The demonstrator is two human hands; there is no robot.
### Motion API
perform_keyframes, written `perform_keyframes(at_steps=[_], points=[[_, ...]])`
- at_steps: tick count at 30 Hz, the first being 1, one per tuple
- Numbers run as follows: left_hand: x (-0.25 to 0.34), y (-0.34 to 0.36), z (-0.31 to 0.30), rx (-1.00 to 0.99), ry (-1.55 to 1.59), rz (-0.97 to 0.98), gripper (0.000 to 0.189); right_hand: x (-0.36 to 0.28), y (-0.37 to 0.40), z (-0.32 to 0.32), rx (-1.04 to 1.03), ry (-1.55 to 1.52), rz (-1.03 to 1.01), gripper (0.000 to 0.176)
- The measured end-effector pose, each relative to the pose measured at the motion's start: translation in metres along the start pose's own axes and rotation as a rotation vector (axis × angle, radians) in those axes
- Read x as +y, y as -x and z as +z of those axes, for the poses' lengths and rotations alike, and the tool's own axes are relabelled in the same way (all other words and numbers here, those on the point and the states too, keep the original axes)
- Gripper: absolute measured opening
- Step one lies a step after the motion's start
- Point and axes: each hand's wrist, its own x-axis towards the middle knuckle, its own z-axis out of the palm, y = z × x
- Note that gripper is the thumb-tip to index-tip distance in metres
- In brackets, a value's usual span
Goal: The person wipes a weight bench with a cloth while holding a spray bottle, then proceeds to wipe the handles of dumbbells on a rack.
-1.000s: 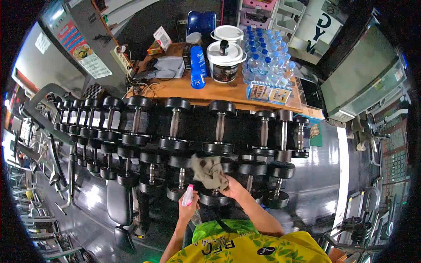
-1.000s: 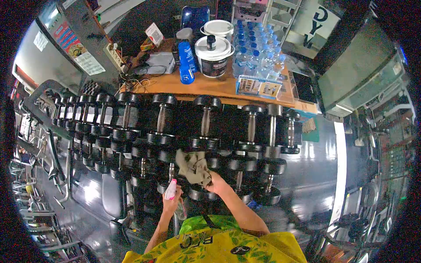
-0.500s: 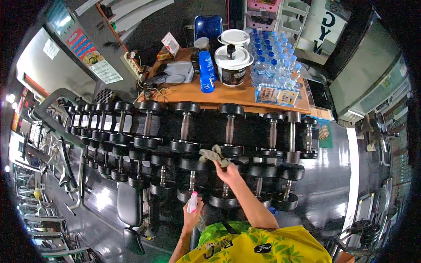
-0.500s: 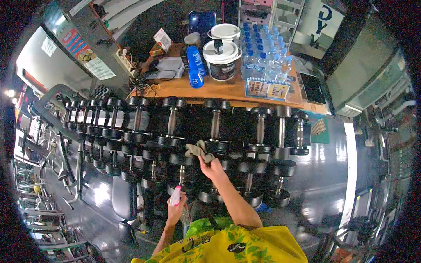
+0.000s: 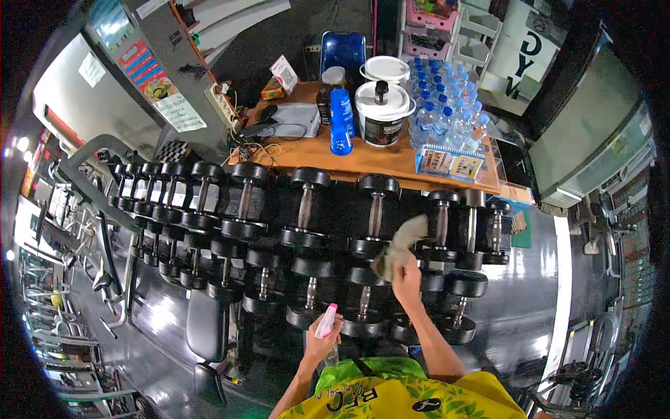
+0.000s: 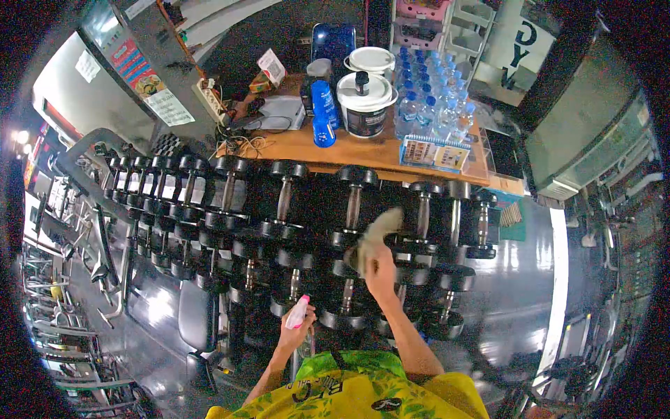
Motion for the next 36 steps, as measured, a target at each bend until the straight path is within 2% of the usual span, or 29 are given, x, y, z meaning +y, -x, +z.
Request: perform_keyframes(at_steps=[1, 3, 4, 5, 7, 9, 11, 15, 18, 19, 21, 22, 23, 25, 27, 29, 32, 33, 35, 36], points=[[0.001, -0.002, 0.001, -0.004, 0.007, 0.009, 0.016, -0.007, -0.014, 0.004, -0.112, 0.431, -0.334, 0.039], [0.008, -0.003, 0.002, -0.028, -0.012, 0.009, 0.016, -0.024, -0.035, 0.022, -0.294, 0.521, -0.519, 0.04], [0.012, -0.004, 0.001, -0.048, -0.029, 0.006, 0.015, -0.019, -0.044, 0.037, -0.319, 0.53, -0.58, 0.031], [0.013, -0.006, 0.0, -0.047, -0.034, 0.012, 0.015, -0.016, -0.051, 0.051, -0.312, 0.526, -0.583, 0.031], [0.011, -0.005, -0.002, -0.012, -0.076, -0.051, 0.016, -0.024, -0.06, 0.07, -0.575, 0.771, -0.728, 0.025], [0.01, -0.004, -0.002, -0.011, -0.126, -0.001, 0.017, -0.021, -0.055, 0.092, -0.687, 1.011, -0.846, 0.016], [0.014, -0.006, -0.003, -0.007, -0.176, 0.053, 0.018, -0.018, -0.049, 0.114, -0.864, 1.268, -0.834, 0.012], [0.01, -0.003, -0.005, -0.001, -0.205, -0.006, 0.019, -0.019, -0.047, 0.117, -0.879, 1.279, -0.808, 0.013], [0.003, -0.001, -0.004, 0.004, -0.135, -0.061, 0.019, -0.024, -0.056, 0.082, -0.808, 0.832, -0.807, 0.024], [0.002, -0.001, -0.004, -0.001, -0.083, -0.083, 0.019, -0.02, -0.054, 0.072, -0.812, 0.832, -0.8, 0.024], [0.0, -0.002, -0.004, -0.005, -0.078, -0.081, 0.019, -0.009, -0.049, 0.049, -0.528, 0.568, -0.85, 0.032], [-0.002, -0.003, -0.003, -0.007, -0.074, -0.075, 0.019, -0.012, -0.046, 0.034, -0.45, 0.513, -0.78, 0.036], [-0.002, -0.004, -0.002, -0.009, -0.068, -0.081, 0.019, -0.002, -0.036, 0.027, -0.456, 0.518, -0.775, 0.036], [-0.002, -0.01, 0.0, -0.014, -0.131, -0.113, 0.017, 0.024, -0.009, 0.017, -0.142, 0.332, -0.362, 0.045], [-0.007, -0.015, 0.004, 0.0, -0.144, -0.115, 0.015, 0.038, 0.018, 0.002, 0.01, 0.15, 0.064, 0.031], [-0.011, -0.021, 0.008, 0.026, -0.134, -0.129, 0.013, 0.059, 0.059, -0.016, 0.098, 0.149, 0.455, 0.023], [-0.035, -0.03, 0.008, 0.008, -0.113, -0.191, 0.011, 0.105, 0.131, -0.046, 0.264, 0.067, 0.43, 0.02], [-0.037, -0.029, 0.01, 0.01, -0.112, -0.204, 0.011, 0.101, 0.143, -0.053, 0.285, 0.097, 0.46, 0.02], [-0.041, -0.037, 0.015, -0.021, -0.233, -0.171, 0.01, 0.063, 0.161, -0.076, 0.265, -0.104, 0.691, 0.021], [-0.042, -0.042, 0.018, -0.022, -0.238, -0.176, 0.01, 0.074, 0.178, -0.083, 0.285, -0.178, 0.678, 0.022]])
